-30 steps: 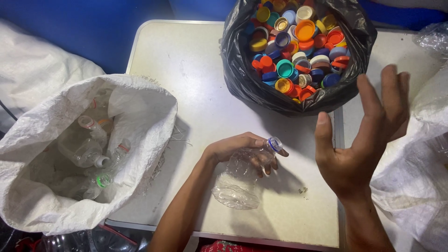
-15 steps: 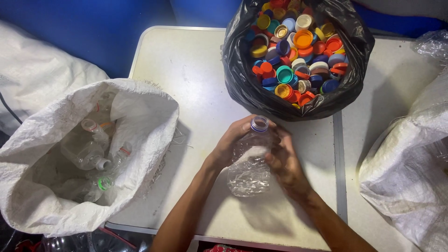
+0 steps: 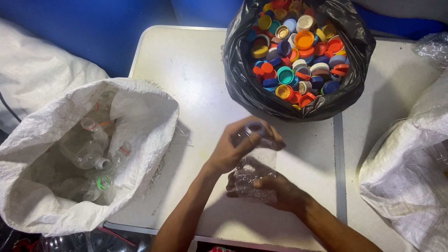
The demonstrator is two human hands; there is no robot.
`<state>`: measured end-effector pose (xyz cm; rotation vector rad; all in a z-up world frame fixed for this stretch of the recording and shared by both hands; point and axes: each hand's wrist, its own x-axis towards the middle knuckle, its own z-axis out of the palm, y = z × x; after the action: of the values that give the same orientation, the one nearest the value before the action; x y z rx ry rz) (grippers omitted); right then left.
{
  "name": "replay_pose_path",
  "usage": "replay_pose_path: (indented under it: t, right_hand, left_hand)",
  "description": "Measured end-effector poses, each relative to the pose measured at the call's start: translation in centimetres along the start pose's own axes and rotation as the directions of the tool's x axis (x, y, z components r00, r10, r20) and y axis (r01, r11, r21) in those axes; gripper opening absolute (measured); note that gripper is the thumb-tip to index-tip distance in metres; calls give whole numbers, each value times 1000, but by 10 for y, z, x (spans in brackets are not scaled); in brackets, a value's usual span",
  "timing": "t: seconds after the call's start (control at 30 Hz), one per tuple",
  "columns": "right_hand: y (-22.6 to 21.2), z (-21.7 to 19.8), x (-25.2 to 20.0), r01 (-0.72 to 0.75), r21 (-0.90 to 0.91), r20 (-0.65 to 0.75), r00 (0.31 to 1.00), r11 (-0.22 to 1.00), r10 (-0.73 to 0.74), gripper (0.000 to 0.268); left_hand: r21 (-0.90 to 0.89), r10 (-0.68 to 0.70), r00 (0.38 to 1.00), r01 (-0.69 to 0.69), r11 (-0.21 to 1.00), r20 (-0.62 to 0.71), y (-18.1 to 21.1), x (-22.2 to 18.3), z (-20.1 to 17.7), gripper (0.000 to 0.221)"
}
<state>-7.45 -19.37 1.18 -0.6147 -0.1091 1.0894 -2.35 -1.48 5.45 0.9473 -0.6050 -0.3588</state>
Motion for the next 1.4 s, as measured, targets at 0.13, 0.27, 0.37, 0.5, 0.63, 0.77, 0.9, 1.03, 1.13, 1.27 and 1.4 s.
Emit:
replay_pose_path:
  t: [0.13, 0.27, 0.37, 0.5, 0.63, 0.77, 0.9, 1.03, 1.13, 1.27, 1.4]
  right_hand:
    - [-15, 0, -4, 14, -270, -70, 997, 963, -34, 64]
    - [-34, 23, -12, 27, -417, 50, 999, 909, -7, 50]
    - [-34, 37, -16, -16, -492, 126, 988, 870, 89, 40]
    - [-25, 37, -14, 2, -508, 204, 972, 862, 118, 36]
    - [-20, 39, -9, 14, -499, 204, 974, 866, 102, 37]
    - [-3, 22, -5, 62, -593, 180, 982, 803, 57, 36]
    - [11, 15, 2, 111, -567, 97, 993, 816, -67, 32]
    - [9, 11, 4, 120, -444, 78, 992, 888, -95, 30]
    - [24, -1, 1, 111, -265, 205, 977, 958, -56, 30]
    - [1, 29, 3, 242, -341, 274, 950, 908, -151, 34]
    - [9, 31, -1, 24, -602, 55, 998, 798, 11, 29]
  left_hand:
    - [-18, 131, 964, -139, 990, -232, 9, -3, 13, 43]
    - [-60, 115, 943, -140, 988, -312, 30, -10, 44, 46]
    - [-148, 72, 890, -154, 977, -451, 37, -28, 61, 49]
    - [-110, 145, 841, -235, 966, -522, 40, -36, 69, 51]
    - [-145, 177, 839, -289, 946, -515, 22, -38, 63, 55]
    - [-68, 175, 819, -252, 965, -546, 18, -38, 60, 55]
    - [-11, 207, 777, -265, 964, -594, 3, -36, 47, 50]
    - [6, 215, 798, -256, 967, -563, 5, -27, 41, 43]
    - [-104, 207, 962, -228, 968, -180, 42, -8, 42, 43]
    - [-119, 21, 997, -12, 993, 80, 28, -26, 39, 48]
    - [145, -185, 964, 214, 966, -192, 8, -55, 53, 40]
